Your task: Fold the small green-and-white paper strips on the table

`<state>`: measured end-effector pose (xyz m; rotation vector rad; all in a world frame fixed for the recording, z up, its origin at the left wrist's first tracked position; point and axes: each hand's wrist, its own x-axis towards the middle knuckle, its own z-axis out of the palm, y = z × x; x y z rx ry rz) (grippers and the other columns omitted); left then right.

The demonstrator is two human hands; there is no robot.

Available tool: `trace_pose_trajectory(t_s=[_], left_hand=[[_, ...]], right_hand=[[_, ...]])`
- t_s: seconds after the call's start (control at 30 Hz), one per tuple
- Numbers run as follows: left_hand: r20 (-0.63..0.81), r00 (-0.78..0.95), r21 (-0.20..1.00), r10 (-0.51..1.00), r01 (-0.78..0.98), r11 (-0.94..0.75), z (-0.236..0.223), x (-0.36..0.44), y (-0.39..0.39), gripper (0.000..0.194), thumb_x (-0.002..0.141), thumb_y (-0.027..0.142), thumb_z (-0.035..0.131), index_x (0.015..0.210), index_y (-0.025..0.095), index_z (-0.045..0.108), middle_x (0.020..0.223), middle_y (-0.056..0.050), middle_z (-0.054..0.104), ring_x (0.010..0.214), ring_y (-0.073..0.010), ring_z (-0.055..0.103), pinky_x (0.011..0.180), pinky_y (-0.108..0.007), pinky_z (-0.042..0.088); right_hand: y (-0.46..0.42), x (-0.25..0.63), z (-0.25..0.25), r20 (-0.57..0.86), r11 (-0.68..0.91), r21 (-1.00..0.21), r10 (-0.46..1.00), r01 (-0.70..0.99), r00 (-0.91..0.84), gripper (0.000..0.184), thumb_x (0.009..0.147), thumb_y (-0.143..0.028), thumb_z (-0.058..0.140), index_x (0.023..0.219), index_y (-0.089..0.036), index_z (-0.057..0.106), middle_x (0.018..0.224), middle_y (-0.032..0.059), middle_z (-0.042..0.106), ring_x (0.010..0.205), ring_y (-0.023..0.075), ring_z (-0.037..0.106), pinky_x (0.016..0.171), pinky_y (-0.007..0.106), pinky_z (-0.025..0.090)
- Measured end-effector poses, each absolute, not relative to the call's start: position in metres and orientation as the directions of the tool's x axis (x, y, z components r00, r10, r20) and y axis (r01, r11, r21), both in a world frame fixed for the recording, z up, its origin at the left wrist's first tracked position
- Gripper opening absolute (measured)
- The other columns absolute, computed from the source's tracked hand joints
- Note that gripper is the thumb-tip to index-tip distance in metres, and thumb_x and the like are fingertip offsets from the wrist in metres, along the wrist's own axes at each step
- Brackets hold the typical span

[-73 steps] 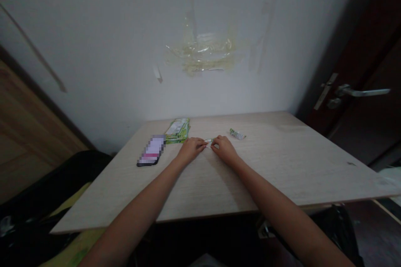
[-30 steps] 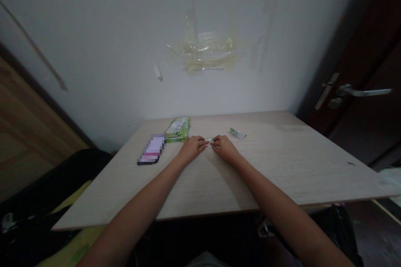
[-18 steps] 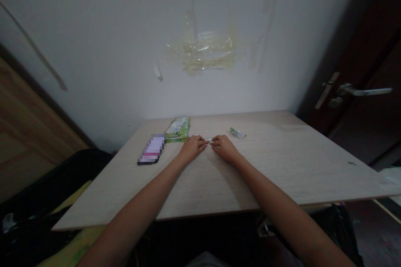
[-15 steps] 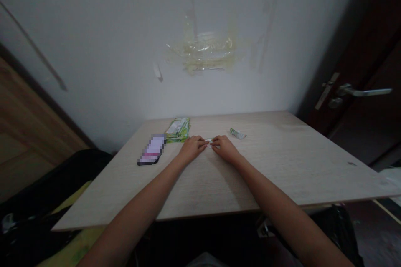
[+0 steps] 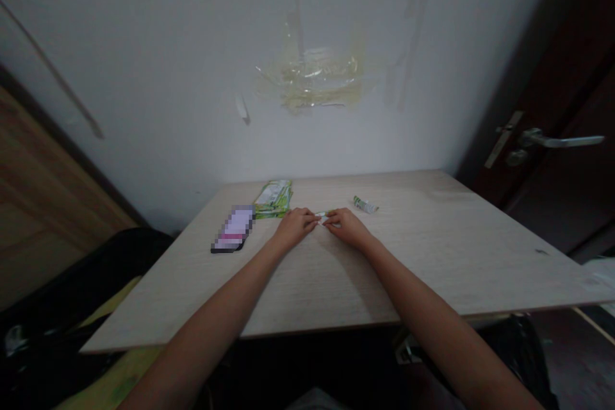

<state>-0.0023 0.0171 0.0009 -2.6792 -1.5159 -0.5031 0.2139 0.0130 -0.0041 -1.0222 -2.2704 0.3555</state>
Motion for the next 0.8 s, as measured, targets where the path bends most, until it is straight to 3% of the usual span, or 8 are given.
trace_pose_trajectory(t_s=[0.23,0.4,0.8], left_hand=[[0.304,0.468,0.144,0.830,0.838,-0.526,-0.001,-0.002,0.017,0.029,0.098,0.037,0.053,0.117,0.029,0.074,0.113,-0.005,0.071,0.105,-0.0204,0.061,0.096,-0.035,0.045],[0.298,0.400,0.225,0.867,0.853,-0.471,0.000,0.001,0.017,0.031,0.097,0.041,0.054,0.112,0.027,0.077,0.111,-0.005,0.072,0.102,-0.0198,0.062,0.092,-0.031,0.047],[0.307,0.314,0.286,0.898,0.870,-0.402,0.003,0.008,0.011,0.027,0.091,0.040,0.061,0.110,0.029,0.078,0.116,-0.003,0.072,0.108,-0.0214,0.060,0.096,-0.032,0.045]], right_hand=[[0.011,0.214,-0.001,0.393,0.645,-0.428,0.763,0.633,-0.513,0.020,0.086,-0.022,0.063,0.093,-0.023,0.082,0.116,0.0101,0.074,0.107,0.0253,0.069,0.100,0.038,0.050],[0.009,0.214,-0.002,0.384,0.644,-0.389,0.764,0.659,-0.519,0.021,0.085,-0.020,0.064,0.097,-0.023,0.081,0.119,0.0107,0.073,0.111,0.0263,0.067,0.101,0.039,0.050],[0.019,0.218,-0.012,0.408,0.664,-0.443,0.748,0.603,-0.524,0.025,0.086,-0.021,0.062,0.104,-0.022,0.079,0.112,0.0080,0.076,0.105,0.0233,0.069,0.100,0.038,0.049]])
